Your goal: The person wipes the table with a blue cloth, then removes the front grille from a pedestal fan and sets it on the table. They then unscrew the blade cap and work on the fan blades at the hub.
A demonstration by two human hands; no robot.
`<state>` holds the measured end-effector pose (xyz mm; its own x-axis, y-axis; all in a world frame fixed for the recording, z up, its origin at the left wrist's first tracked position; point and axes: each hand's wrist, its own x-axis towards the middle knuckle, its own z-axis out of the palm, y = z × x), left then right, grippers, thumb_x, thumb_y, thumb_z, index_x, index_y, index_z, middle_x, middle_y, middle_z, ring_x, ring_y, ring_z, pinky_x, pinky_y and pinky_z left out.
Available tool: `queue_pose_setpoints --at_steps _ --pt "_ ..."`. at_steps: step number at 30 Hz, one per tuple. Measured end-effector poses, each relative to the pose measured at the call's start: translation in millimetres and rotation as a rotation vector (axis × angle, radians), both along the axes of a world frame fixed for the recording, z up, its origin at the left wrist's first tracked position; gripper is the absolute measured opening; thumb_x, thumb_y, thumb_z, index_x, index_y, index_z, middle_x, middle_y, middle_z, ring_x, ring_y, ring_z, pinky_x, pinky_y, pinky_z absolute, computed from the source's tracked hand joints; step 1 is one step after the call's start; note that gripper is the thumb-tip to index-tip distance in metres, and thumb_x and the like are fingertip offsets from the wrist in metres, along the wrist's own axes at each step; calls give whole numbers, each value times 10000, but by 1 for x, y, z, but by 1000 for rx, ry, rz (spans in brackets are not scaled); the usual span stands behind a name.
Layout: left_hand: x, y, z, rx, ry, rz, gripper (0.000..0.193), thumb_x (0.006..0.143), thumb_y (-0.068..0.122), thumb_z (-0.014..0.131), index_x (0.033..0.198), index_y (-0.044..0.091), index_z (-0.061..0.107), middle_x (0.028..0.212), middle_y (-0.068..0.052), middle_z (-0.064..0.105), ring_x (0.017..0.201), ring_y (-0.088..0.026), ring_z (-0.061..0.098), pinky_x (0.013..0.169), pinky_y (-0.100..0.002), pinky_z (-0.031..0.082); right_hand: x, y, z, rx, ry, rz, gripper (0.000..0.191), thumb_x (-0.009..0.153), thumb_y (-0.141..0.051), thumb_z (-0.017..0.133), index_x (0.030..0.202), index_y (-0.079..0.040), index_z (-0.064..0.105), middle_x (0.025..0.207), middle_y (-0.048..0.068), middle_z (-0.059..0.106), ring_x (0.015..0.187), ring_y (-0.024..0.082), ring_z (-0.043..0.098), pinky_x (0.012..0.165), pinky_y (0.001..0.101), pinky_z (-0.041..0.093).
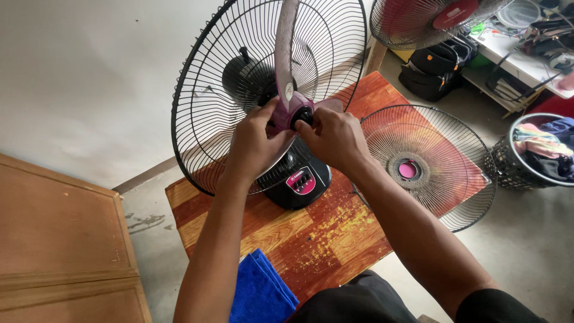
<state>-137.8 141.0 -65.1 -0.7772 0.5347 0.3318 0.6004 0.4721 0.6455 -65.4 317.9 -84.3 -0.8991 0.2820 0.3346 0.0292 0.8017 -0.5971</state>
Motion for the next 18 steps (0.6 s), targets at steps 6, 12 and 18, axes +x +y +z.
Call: queue_pose_setpoints --at_steps 6,12,18 --pt "1 -1 0 -5 72 1 691 826 305 852 1402 38 579 1091 -151 710 926 -274 757 777 -376 611 0 -3 6 4 -58 -18 451 943 -453 671 811 -26 729 670 162 674 642 339 685 623 466 522" --pt "0 0 -5 -6 54 -5 730 832 319 841 1435 31 545 1127 -143 708 946 -261 759 782 -365 612 0 -3 11 -271 -176 20 475 989 -446 565 828 -36 743 593 106 685 556 198 707 580 380 542" --pt "3 2 -6 1 82 -3 743 836 289 851 1449 16 532 1175 -152 699 969 -253 750 806 -358 612 -4 2 10 -562 -287 26 536 1009 -462 539 816 4 720 604 70 697 537 137 708 529 299 583"
